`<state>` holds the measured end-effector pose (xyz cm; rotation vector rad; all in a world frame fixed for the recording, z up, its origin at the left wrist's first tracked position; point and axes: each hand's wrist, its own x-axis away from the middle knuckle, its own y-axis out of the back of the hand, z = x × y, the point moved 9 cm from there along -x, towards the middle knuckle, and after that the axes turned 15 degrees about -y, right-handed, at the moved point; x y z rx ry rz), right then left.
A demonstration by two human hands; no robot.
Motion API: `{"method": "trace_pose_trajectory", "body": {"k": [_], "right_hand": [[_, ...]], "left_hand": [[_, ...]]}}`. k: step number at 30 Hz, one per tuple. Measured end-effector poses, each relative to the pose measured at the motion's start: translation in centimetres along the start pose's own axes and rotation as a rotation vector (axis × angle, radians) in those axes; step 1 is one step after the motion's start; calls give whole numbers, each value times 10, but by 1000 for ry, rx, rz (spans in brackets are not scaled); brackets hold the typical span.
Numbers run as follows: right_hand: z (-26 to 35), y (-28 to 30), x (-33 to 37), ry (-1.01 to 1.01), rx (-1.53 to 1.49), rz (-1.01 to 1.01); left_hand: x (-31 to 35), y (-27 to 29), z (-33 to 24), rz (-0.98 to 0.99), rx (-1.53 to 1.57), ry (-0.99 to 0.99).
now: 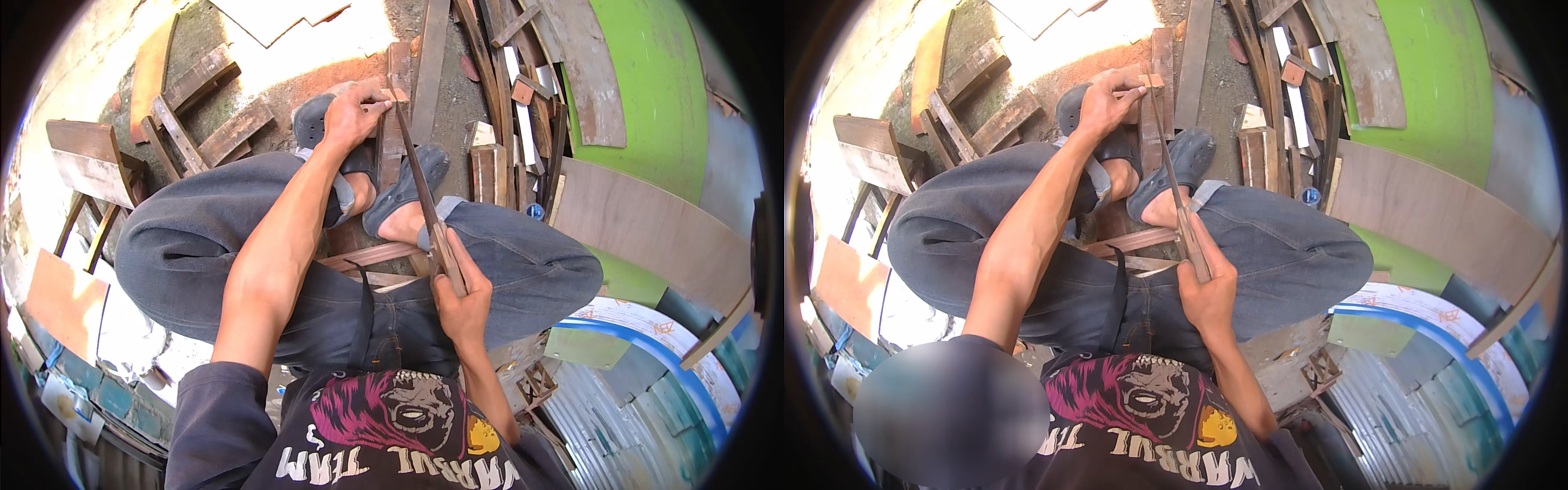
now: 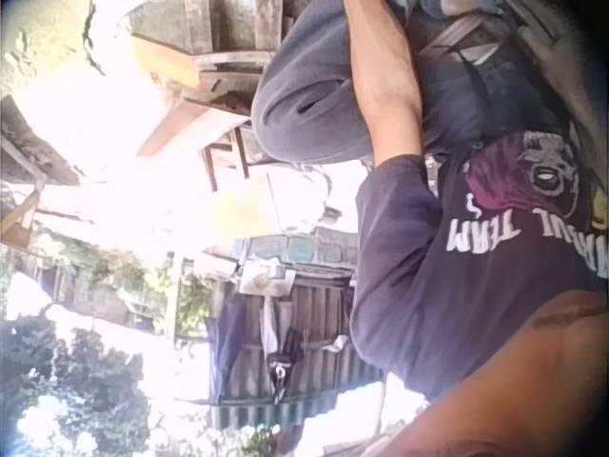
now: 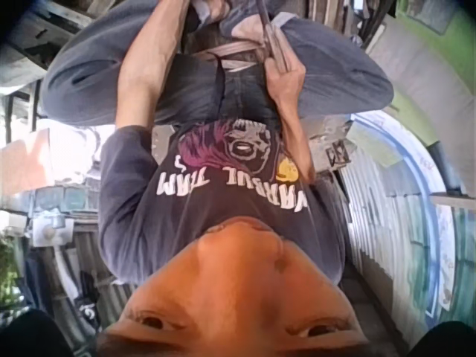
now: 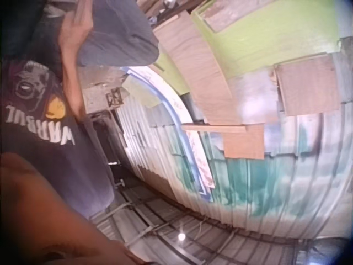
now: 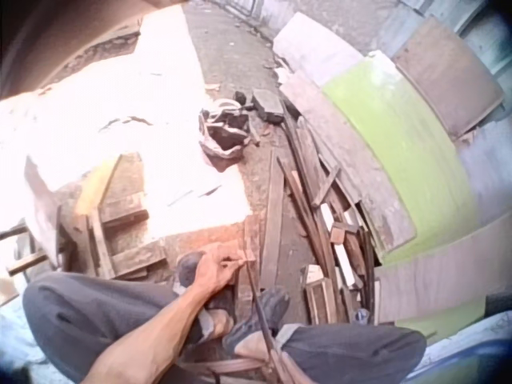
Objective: The person sits cross-legged on the ground and uses a hand saw to cut a small piece of wood. They hold the wood with their left hand and saw with their right, periodically adjusting the wood's position and inspecting the cut.
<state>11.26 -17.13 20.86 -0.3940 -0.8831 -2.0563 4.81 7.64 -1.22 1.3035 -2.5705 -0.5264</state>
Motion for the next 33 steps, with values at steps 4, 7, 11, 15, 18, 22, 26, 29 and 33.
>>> {"method": "trace_pose_trajectory", "body": {"k": [4,7,11,15,18,22,26,29,33], "right_hand": [[23,-31,-125,-61,90,-20],[22,-39,-145,-59,158,-93],[11,-8,-18,-14,22,-7],[24,-11,-51,-16,87,20],[12,-26,-139,-365,104,47],[34,-26,-85,59,148,-37],[19,6,-23,-171,37,61],[20,-10,-97,-185,113,53],[28,-26,-145,-273,165,66]], "left_hand": [[-5,1,-33,66,3,47],[-4,-13,-24,52,47,60],[8,-1,-3,47,-15,81],[-2,11,-14,12,-28,62],[-5,-14,-31,54,-16,44],[1,1,-20,47,-78,94],[4,9,-11,44,-68,90],[-2,-1,-19,40,-22,87],[-4,-8,-29,43,-66,62]]}}
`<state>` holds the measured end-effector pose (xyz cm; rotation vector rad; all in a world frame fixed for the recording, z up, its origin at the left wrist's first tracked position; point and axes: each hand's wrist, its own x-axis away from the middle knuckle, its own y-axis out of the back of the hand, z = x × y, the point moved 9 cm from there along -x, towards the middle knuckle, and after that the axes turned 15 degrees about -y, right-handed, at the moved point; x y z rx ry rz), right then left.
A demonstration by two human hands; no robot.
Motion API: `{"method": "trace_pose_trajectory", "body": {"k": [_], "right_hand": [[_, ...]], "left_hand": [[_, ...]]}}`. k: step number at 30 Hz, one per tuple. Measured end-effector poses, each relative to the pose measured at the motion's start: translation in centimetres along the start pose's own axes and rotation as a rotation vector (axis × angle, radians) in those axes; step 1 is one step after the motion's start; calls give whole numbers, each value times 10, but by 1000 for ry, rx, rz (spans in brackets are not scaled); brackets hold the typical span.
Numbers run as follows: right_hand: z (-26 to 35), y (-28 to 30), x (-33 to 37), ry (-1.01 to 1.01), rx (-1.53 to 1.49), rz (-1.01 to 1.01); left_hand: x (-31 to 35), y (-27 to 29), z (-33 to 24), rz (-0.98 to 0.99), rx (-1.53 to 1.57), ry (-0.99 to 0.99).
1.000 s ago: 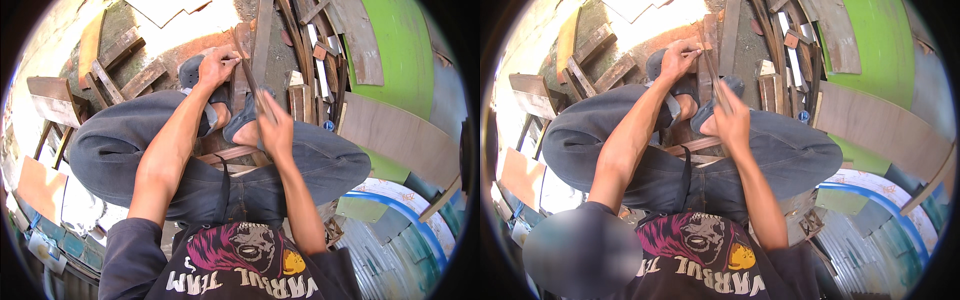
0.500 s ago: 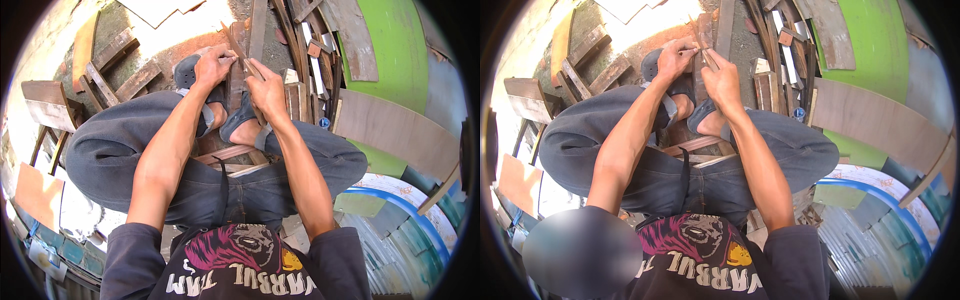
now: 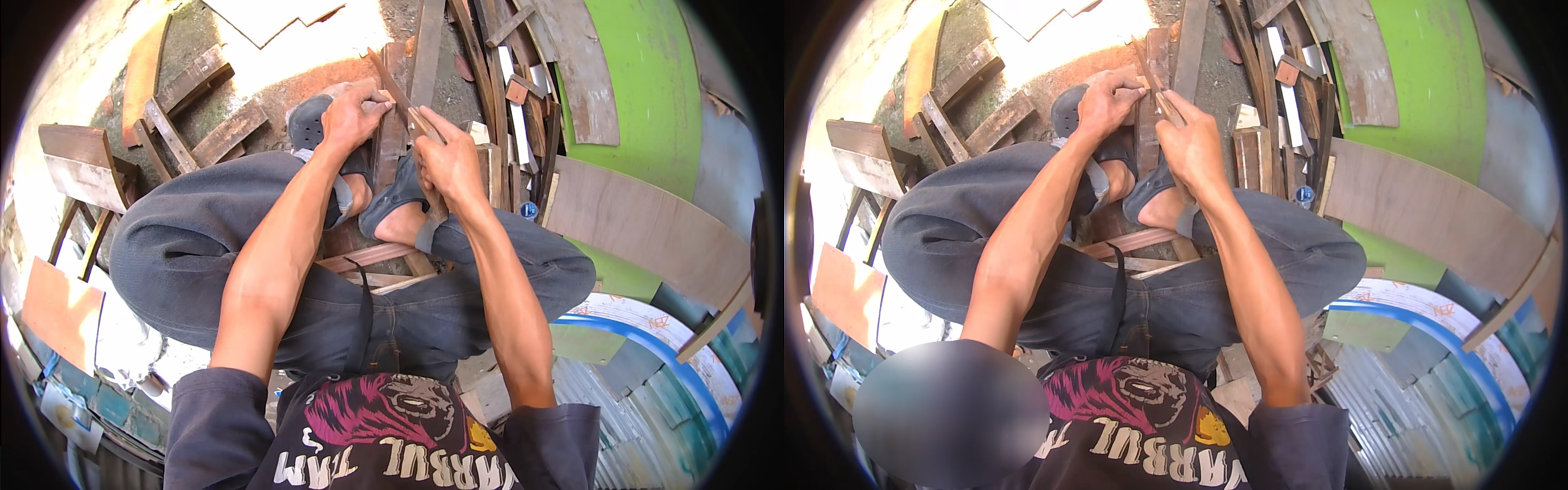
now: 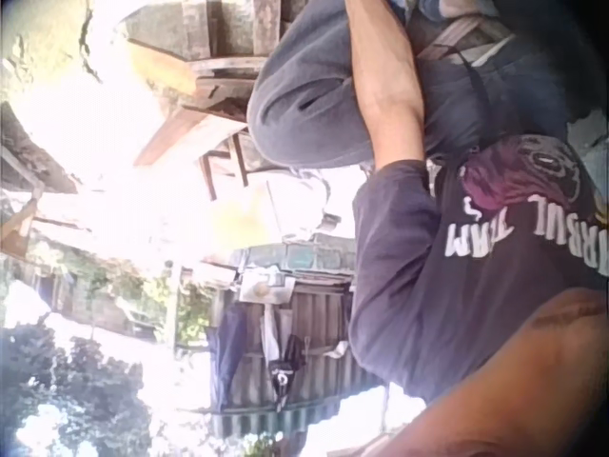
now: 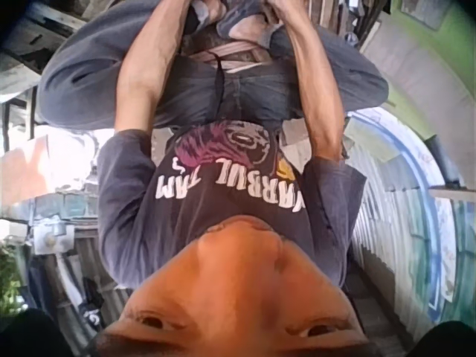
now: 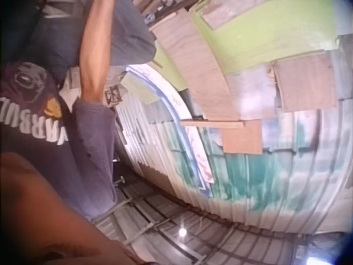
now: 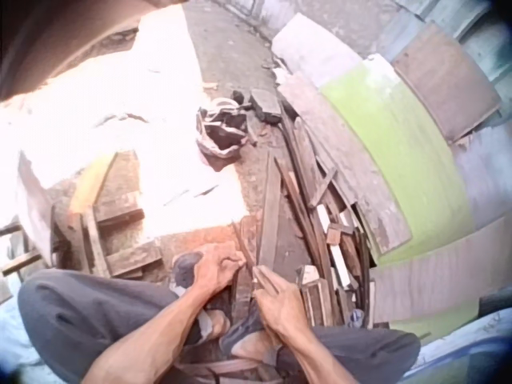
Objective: The person sits cross-legged on the ground and uses a hand saw to cut a small piece of wood. They hold the wood with their left hand and saw with their right, periodically adjusting the wood's position and inspecting the cut.
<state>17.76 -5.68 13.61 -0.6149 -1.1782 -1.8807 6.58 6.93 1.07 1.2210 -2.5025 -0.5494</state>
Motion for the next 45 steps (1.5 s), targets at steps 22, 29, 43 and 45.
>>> {"method": "trace_pose_trajectory", "body": {"k": [22,29,43,45], "right_hand": [[-13,12,36,52,-56,47],[-26,8,62,79,-30,4],[-43,10,100,166,-160,16],[-49,18,108,90,-200,75]], "left_hand": [[1,9,1,-76,23,7],[1,17,-5,-48,-23,95],[1,15,-4,-32,-35,42],[1,18,-6,-65,-58,-36]]}}
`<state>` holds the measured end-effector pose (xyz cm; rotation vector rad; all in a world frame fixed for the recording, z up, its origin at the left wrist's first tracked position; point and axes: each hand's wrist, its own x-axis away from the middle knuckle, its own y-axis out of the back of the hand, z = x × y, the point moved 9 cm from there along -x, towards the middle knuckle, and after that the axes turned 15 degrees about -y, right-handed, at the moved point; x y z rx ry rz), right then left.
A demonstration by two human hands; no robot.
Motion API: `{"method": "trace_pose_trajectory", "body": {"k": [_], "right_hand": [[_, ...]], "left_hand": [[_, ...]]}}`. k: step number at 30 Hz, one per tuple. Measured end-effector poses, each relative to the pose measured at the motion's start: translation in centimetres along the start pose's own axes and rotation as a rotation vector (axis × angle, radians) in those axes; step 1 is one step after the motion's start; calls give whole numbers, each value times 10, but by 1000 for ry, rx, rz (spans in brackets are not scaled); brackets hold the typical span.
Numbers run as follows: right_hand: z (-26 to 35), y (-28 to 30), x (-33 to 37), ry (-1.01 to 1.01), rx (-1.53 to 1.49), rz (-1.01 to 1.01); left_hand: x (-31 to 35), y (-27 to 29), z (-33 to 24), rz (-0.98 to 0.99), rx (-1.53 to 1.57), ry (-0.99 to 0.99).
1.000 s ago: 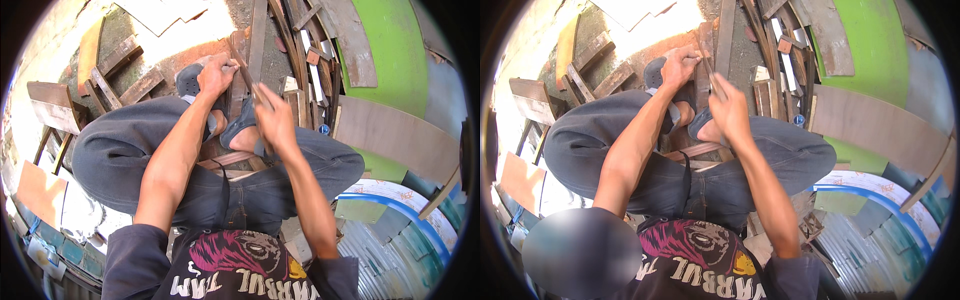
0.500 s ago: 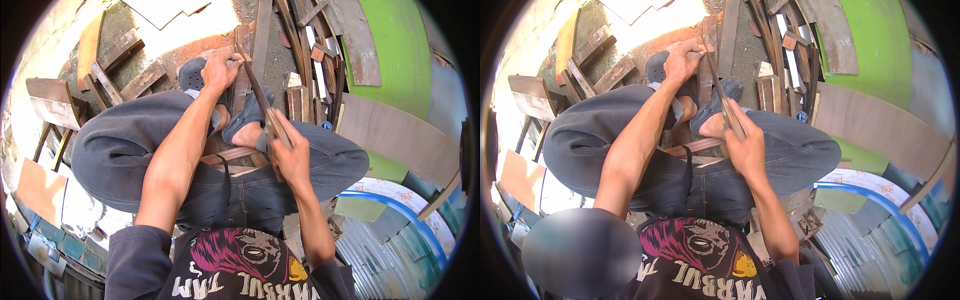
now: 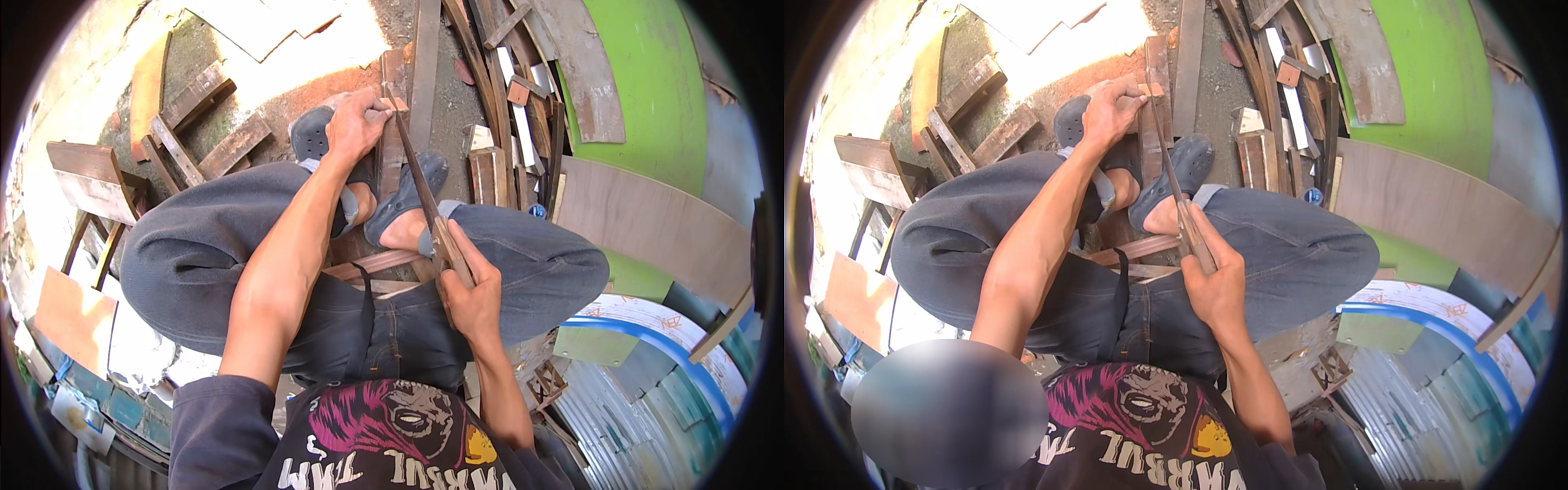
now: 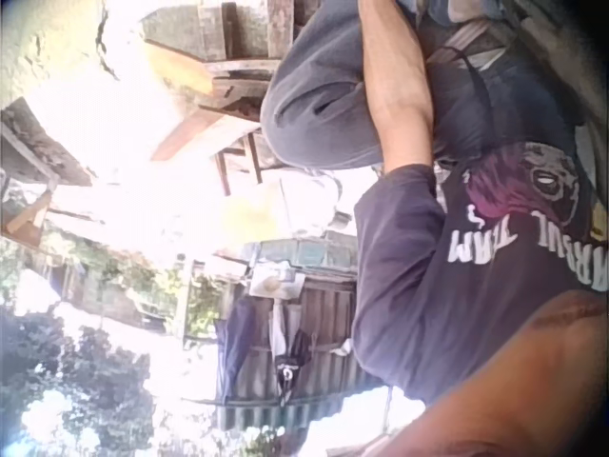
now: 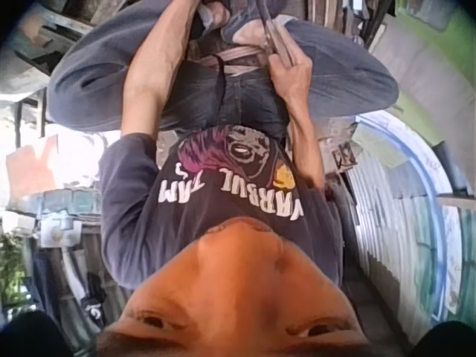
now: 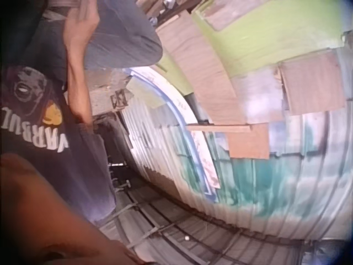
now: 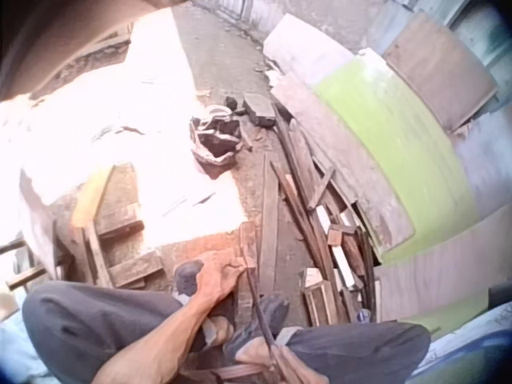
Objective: The person sits cross-legged on the ground and uses a hand saw to cut a small piece of wood. They hold the wood with their left hand and saw with their right, periodically adjusting the wood's position and inspecting the cut.
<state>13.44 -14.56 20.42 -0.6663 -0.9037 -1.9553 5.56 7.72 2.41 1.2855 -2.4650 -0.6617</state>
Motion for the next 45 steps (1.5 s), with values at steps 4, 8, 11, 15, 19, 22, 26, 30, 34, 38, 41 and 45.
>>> {"method": "trace_pose_trajectory", "body": {"k": [4,8,11,15,19,22,26,30,34,38,41,45], "right_hand": [[29,-6,-94,88,160,-105],[31,-11,-61,105,170,-161],[4,11,17,72,28,-85],[27,-2,-39,169,109,-113],[36,-16,-95,79,151,-122],[15,-3,-12,197,119,-133],[-6,9,25,44,19,-76],[28,-4,-85,115,147,-159],[23,-8,-53,291,168,-220],[2,3,26,159,35,-72],[20,-10,-58,87,135,-106],[22,-20,-93,232,153,-272]], "left_hand": [[-10,-30,-2,96,51,-70],[-7,-19,-2,89,22,20],[2,-9,4,64,-13,23],[-10,-10,5,85,-14,13],[-3,-23,-10,153,-36,24],[-4,-16,10,63,-16,21],[-6,-6,8,42,-6,-32],[-9,-32,-3,151,43,12],[-6,-26,6,82,-12,-23],[-8,-9,3,54,25,-69],[-14,-13,-2,59,10,-69],[-8,-28,-6,84,54,-33]]}}
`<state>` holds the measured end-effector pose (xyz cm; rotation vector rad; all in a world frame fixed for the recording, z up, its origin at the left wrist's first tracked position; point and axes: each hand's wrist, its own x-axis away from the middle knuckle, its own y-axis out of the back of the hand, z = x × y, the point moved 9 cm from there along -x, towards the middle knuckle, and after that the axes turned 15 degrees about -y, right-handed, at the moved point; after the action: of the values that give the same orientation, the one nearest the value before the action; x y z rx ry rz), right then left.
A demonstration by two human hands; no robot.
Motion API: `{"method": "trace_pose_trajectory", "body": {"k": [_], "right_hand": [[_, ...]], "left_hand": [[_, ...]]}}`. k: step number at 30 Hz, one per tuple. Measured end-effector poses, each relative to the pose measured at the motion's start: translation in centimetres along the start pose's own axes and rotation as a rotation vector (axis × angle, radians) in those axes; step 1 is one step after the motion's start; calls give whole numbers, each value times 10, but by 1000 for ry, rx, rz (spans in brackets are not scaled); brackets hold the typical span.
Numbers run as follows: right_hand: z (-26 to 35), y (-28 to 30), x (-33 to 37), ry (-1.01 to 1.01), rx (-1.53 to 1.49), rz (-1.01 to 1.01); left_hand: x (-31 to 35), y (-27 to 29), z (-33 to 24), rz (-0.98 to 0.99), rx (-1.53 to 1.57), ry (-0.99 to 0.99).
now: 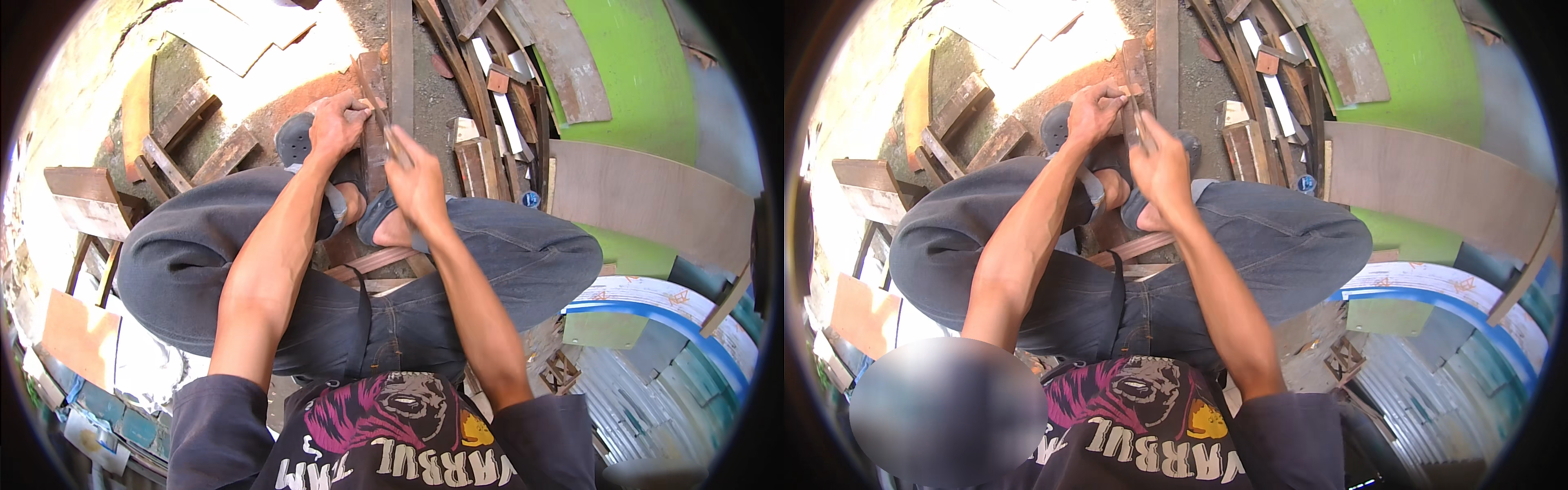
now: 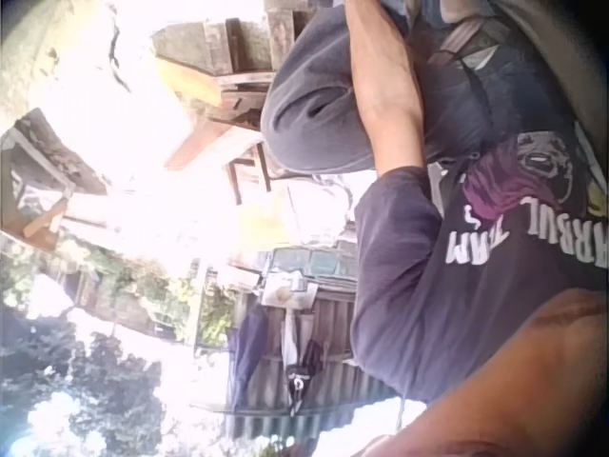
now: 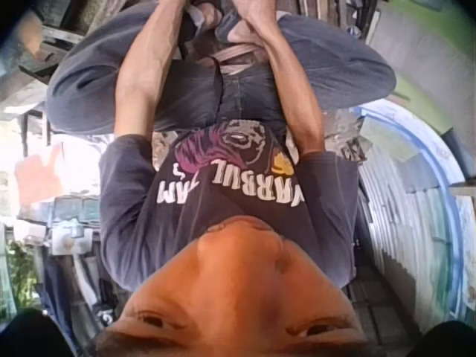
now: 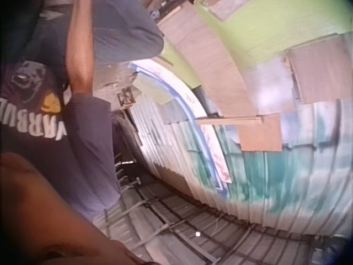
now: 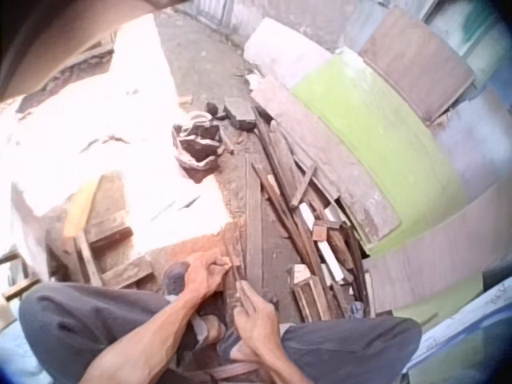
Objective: The person sits cross-legged on the ground and uses a hand saw to cut a small piece of wood. They hold the wood with their left hand and saw with their right, periodically adjusting the wood's position and inspecting the cut.
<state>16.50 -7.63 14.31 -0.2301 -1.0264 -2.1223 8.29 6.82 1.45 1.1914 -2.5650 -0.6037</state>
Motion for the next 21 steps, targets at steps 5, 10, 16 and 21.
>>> {"method": "trace_pose_trajectory", "body": {"k": [5,10,16,21], "right_hand": [[-13,47,134,62,-73,63],[-18,-4,-15,-51,-99,39],[-31,35,129,-16,-126,113],[-23,6,73,-5,-161,89]], "left_hand": [[1,20,6,-39,-17,-59],[-6,-5,-1,3,3,7],[-5,14,19,-27,-24,-45],[-1,21,10,-59,-12,-72]]}}
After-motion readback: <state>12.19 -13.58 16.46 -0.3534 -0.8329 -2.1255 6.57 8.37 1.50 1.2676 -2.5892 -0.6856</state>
